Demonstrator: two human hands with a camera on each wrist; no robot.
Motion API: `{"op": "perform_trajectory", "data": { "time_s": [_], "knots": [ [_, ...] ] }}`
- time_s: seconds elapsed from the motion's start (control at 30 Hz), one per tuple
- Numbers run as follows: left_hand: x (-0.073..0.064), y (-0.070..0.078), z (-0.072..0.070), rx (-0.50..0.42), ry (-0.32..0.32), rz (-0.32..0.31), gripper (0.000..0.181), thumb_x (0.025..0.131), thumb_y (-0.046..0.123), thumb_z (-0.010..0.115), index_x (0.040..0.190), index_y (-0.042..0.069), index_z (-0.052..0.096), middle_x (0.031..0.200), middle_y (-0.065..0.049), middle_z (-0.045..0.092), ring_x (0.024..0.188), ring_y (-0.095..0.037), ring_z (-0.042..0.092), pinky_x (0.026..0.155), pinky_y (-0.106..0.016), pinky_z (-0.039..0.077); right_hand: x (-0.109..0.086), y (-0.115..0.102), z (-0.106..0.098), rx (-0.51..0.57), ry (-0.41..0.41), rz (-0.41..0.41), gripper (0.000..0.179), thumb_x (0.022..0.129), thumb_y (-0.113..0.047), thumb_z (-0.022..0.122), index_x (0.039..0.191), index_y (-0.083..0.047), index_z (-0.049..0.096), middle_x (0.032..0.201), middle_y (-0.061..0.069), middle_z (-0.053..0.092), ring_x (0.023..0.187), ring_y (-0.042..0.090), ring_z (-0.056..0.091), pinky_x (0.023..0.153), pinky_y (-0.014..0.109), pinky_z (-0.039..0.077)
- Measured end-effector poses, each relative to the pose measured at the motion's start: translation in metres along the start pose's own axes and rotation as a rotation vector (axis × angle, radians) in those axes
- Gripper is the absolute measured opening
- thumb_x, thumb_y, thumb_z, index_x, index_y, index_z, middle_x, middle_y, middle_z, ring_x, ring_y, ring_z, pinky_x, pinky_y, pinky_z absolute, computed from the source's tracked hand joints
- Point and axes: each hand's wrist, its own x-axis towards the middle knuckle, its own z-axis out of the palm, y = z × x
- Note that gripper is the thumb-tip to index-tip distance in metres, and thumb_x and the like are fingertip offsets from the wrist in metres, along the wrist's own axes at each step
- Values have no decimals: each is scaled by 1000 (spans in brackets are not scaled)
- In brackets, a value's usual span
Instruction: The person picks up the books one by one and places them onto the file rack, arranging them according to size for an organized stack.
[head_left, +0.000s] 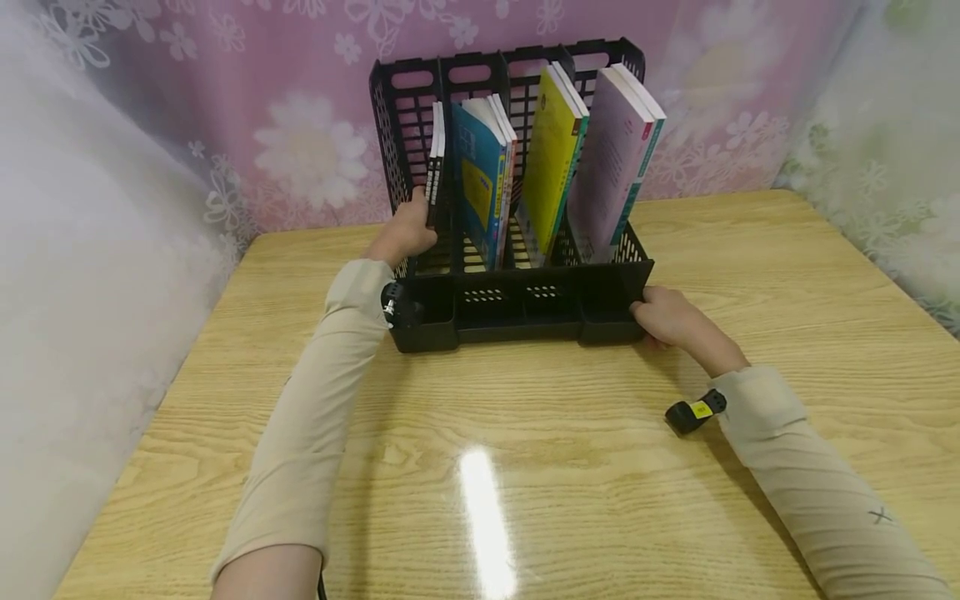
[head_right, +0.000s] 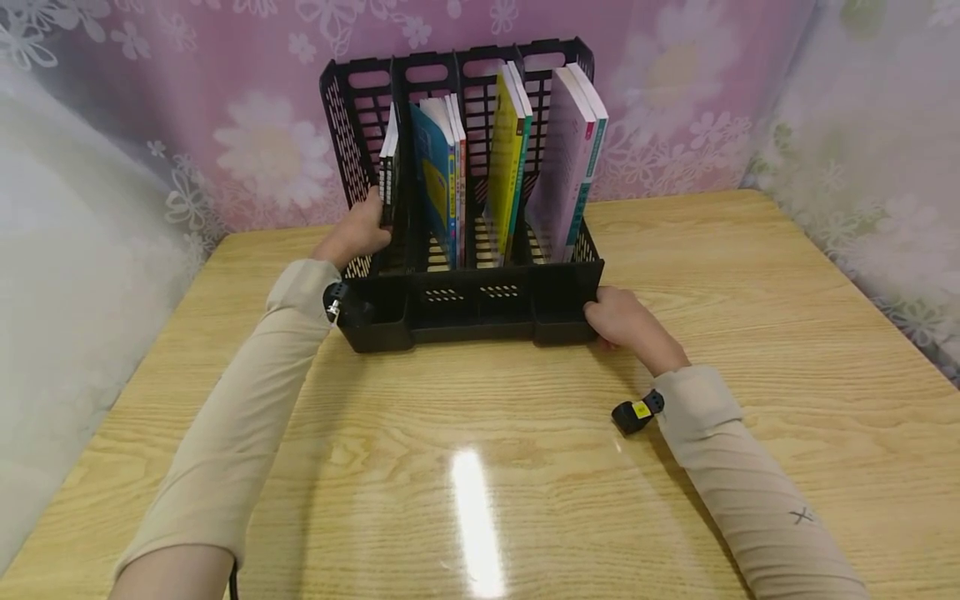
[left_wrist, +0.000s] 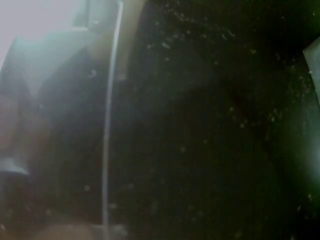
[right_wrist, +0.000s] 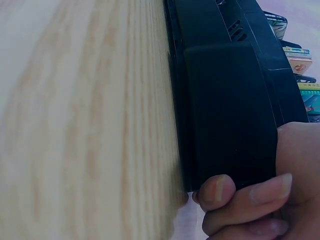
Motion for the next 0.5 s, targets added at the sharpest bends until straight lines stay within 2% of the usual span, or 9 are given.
{"op": "perform_trajectory", "data": {
  "time_s": [0.23,0.37,0.5],
  "knots": [
    [-4,-2,1,7,22,-3,73,88,-1,48,149,-4,8,129,-31,49,116,-38,52,93,-46,42,1,0,2,3,-1,2,28,96,-15,32,95,9,47,57,10,57,46,19,52,50,32,41],
    [-7,0,1,-6,34,-5,68,88,0,49,147,-4,16,132,-30,48,123,-38,48,99,-46,40,0,0,2,-9,9,6,30,96,-14,32,98,11,47,58,11,57,47,19,53,51,32,42],
    [-10,3,-1,-10,21,-16,69,89,3,49,148,-6,15,139,-30,43,130,-39,43,105,-46,36,0,0,1,-20,10,11,30,96,-15,31,97,11,47,58,10,57,47,19,53,52,32,42]
  ]
}}
